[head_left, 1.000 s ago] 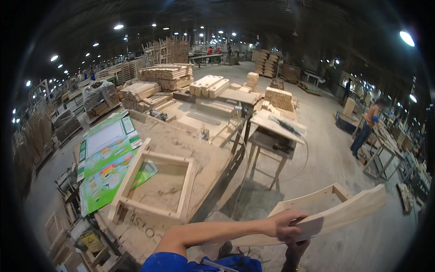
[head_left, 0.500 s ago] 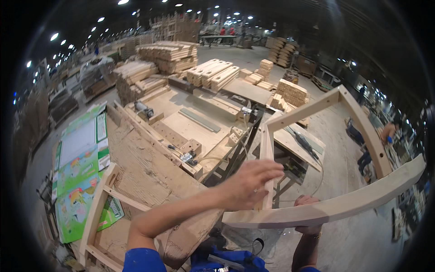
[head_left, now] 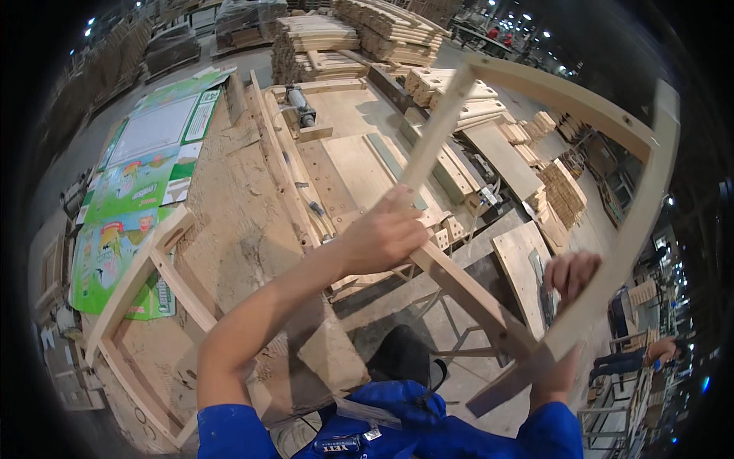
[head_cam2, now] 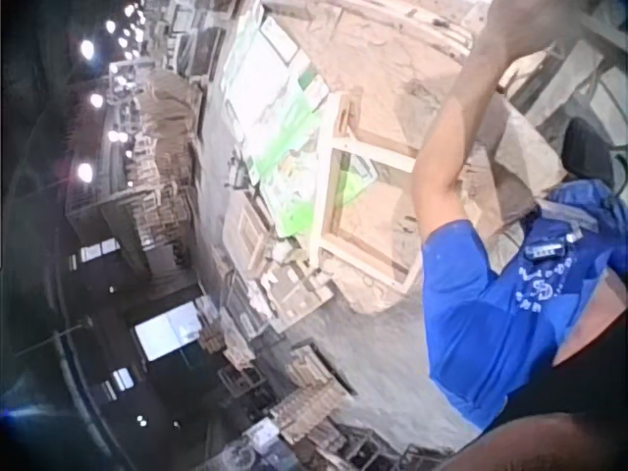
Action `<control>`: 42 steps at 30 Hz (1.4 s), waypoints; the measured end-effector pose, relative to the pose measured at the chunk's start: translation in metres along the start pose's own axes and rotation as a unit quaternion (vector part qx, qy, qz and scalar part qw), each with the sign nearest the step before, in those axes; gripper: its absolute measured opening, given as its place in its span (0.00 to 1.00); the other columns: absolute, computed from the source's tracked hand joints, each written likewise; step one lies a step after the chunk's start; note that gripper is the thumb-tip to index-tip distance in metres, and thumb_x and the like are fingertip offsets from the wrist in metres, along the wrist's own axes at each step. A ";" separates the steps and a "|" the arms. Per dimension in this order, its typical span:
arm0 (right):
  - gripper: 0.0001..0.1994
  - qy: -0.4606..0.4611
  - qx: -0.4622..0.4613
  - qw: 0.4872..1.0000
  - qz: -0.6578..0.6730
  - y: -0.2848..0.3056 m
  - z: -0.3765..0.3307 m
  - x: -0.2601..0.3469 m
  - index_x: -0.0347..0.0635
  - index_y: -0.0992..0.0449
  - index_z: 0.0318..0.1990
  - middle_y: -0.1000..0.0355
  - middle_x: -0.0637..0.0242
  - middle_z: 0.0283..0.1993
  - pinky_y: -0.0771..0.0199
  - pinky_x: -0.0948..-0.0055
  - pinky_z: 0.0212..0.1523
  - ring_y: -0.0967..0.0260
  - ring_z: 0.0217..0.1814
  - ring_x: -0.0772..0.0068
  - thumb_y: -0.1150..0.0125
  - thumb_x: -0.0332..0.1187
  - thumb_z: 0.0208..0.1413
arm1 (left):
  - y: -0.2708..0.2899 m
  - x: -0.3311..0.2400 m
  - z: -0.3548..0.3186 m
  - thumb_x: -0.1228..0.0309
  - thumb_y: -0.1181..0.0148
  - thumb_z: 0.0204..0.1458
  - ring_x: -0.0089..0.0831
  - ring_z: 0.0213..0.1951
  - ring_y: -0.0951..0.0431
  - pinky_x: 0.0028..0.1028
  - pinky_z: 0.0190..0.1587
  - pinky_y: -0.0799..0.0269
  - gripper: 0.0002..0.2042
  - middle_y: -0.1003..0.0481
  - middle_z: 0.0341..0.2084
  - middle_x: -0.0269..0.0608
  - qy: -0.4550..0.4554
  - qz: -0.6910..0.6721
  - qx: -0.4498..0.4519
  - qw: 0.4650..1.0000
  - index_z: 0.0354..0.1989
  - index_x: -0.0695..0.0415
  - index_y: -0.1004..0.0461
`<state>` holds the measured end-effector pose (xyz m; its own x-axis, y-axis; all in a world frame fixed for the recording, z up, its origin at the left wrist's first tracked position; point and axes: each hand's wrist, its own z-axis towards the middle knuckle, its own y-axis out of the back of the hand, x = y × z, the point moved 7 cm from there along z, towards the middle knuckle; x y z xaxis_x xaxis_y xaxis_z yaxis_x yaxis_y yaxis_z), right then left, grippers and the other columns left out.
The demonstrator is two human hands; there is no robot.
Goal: The person picks up wooden chair frames and uses a tape measure to measure their dimensions. They move between workstations, measure multiple frames, and place them back on stacks or tables.
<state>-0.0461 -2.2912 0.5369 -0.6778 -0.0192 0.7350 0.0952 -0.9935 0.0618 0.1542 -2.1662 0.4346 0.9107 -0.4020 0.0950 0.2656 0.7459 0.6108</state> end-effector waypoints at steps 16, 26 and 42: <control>0.39 -0.430 -0.101 0.883 -0.156 0.309 -0.001 -0.303 0.39 0.45 0.63 0.28 0.65 0.42 0.31 0.81 0.37 0.31 0.35 0.78 0.37 0.29 0.40 | -0.138 0.124 -0.016 0.57 0.42 0.47 0.40 0.24 0.24 0.35 0.25 0.29 0.17 0.28 0.21 0.41 0.334 0.125 0.319 0.878 0.29 0.60 0.33; 0.35 -0.449 0.003 0.879 -0.162 0.370 0.006 -0.401 0.39 0.37 0.57 0.30 0.68 0.31 0.36 0.80 0.28 0.36 0.28 0.82 0.35 0.32 0.36 | -0.219 0.175 -0.059 0.58 0.43 0.49 0.47 0.34 0.24 0.41 0.36 0.29 0.16 0.26 0.29 0.48 0.531 0.080 0.323 0.780 0.32 0.60 0.32; 0.38 -0.454 0.039 0.885 -0.096 0.363 0.019 -0.458 0.36 0.42 0.60 0.32 0.64 0.48 0.35 0.77 0.48 0.35 0.47 0.74 0.37 0.26 0.34 | -0.231 0.200 -0.091 0.61 0.39 0.45 0.47 0.33 0.25 0.41 0.36 0.29 0.14 0.27 0.26 0.49 0.584 0.052 0.281 0.760 0.28 0.62 0.30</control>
<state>0.3133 -2.6409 0.2356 0.1754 0.2809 0.9436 0.1153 -0.9577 0.2636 0.3042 -2.3706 0.2411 0.6651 0.6331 -0.3960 0.2950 0.2644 0.9182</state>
